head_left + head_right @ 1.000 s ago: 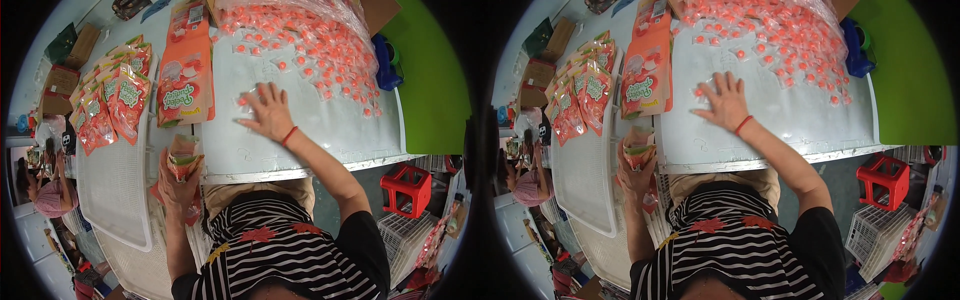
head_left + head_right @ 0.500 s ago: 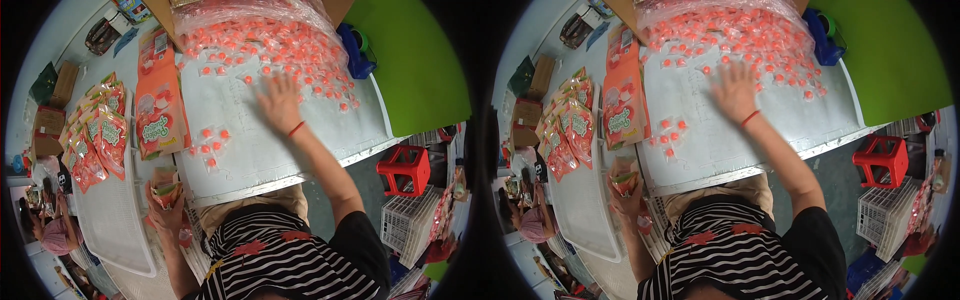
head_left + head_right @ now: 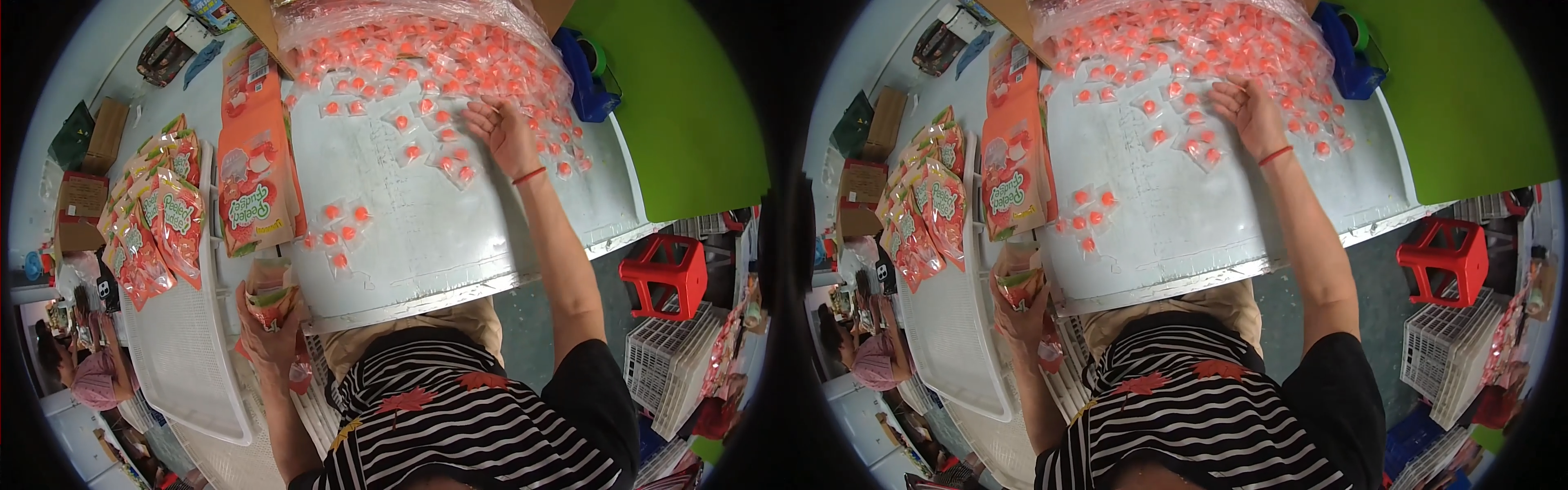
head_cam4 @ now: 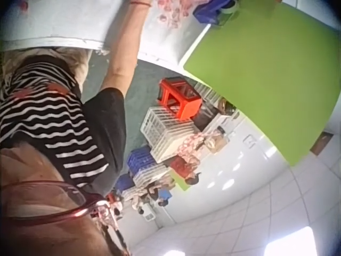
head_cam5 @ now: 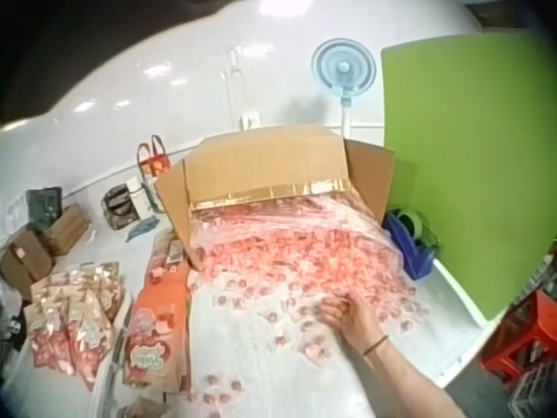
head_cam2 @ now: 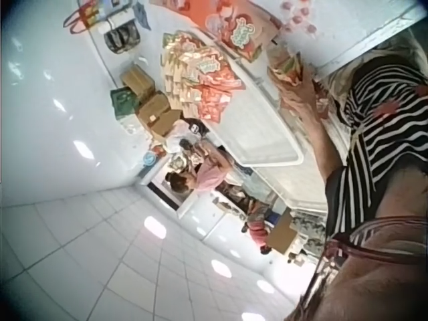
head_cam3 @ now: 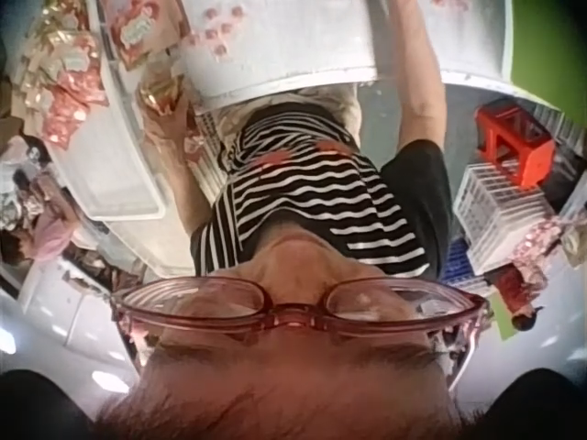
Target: Manually filling branded plastic bags with small individual candies from a large pile on a workbench.
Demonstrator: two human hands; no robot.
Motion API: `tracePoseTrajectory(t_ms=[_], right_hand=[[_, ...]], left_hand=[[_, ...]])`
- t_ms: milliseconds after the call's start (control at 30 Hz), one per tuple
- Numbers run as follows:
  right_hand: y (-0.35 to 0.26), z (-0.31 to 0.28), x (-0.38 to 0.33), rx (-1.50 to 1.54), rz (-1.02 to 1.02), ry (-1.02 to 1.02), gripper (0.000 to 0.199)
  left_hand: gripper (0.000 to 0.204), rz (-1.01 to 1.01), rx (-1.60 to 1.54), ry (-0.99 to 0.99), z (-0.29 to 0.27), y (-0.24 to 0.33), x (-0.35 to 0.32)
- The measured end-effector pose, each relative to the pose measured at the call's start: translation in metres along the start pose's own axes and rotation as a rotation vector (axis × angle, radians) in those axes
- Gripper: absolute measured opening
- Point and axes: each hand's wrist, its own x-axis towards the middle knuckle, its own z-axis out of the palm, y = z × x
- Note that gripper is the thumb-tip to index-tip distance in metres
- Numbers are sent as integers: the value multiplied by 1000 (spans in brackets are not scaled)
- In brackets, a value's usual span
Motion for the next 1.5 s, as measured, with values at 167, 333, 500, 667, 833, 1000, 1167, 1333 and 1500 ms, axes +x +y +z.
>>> tracePoseTrajectory(t_ms=[167, 333, 500, 667, 833, 1000, 1167, 1333, 1500], right_hand=[[-1, -17, 24, -212, -89, 25, 42], [14, -3, 22, -878, -365, -85, 47], [23, 18, -4, -913, -130, -232, 49], [3, -19, -5, 93, -15, -146, 46], [2, -45, -14, -86, -106, 49, 45], [23, 7, -30, -1444, -749, -191, 46], [49, 40, -40, -1815, -778, -443, 44], [52, 36, -40, -1647, -807, -506, 41], [13, 16, -23, -365, -215, -151, 44]], left_hand=[[87, -13, -24, -19, 2, -1, -1], [88, -14, 13, -7, 1, -2, -3], [89, -5, 20, 10, 0, -3, -4], [90, 17, 32, 29, 1, -4, -4], [89, -14, 9, 40, 1, -2, -1], [89, -29, -15, -1, 4, -1, -4], [89, -48, -27, 10, 1, -4, -5], [90, -40, 33, 48, -1, -12, -8], [88, -80, -17, 32, -1, -17, -6]])
